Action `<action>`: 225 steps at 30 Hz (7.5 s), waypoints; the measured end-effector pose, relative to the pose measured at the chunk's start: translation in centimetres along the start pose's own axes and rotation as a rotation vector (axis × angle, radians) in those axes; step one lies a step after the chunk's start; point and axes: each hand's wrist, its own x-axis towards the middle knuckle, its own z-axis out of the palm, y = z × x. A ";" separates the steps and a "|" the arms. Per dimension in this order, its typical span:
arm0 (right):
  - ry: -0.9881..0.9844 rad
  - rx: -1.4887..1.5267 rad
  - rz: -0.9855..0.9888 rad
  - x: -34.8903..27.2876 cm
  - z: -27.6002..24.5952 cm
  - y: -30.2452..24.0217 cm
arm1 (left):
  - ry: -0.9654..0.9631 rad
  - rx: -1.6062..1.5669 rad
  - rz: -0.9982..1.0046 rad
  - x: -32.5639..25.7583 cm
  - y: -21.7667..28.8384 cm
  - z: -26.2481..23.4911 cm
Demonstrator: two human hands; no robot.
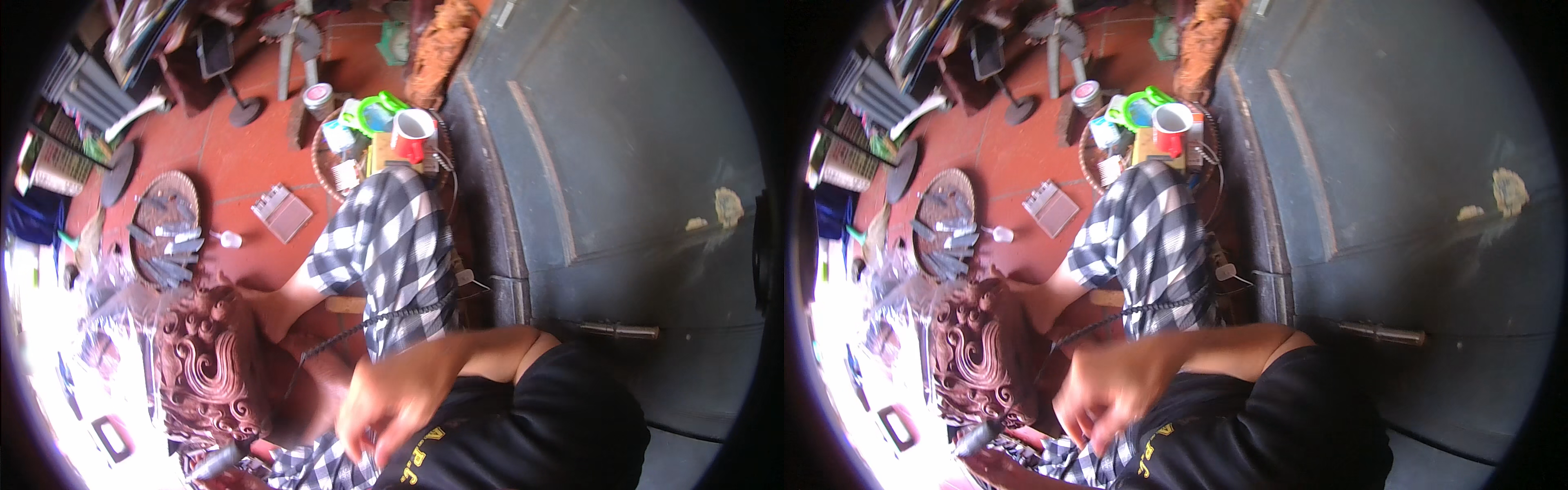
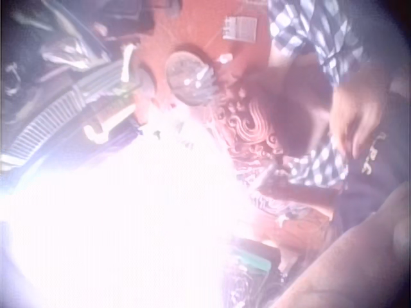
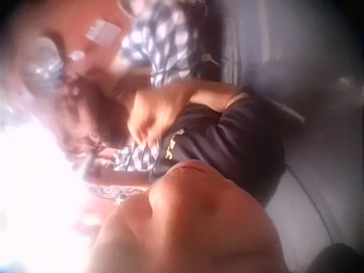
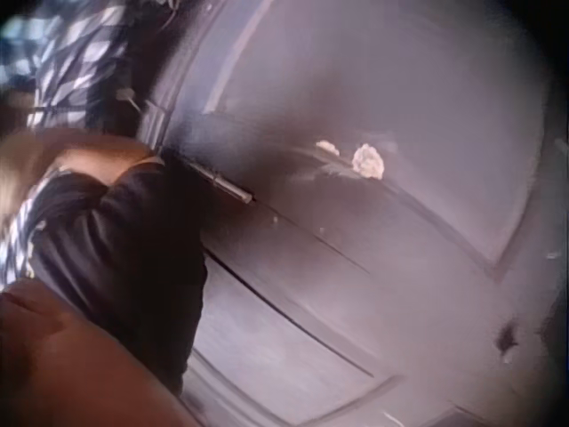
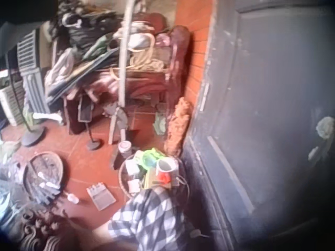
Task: The person carves intricate swirling patterns into a reddish-brown wooden block using a rotary power tool and a chisel with a wooden mallet. They switch between tools to refine the design and occasionally brush away wood shavings.
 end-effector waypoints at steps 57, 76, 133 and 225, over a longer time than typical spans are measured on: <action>0.457 -1.411 0.297 3.3 -14.5 -27.2 | -0.573 -0.033 0.203 -5.0 -0.1 14.6; -0.163 0.022 1.297 12.5 -10.0 10.5 | -1.044 0.880 -0.321 -4.0 -14.7 -0.8; -0.150 -0.501 1.330 6.6 -13.9 15.0 | 1.077 -0.446 0.004 -23.2 -6.3 -41.7; -0.622 -0.439 1.135 11.3 -4.1 12.2 | 0.693 0.056 -0.009 7.2 -2.1 -20.5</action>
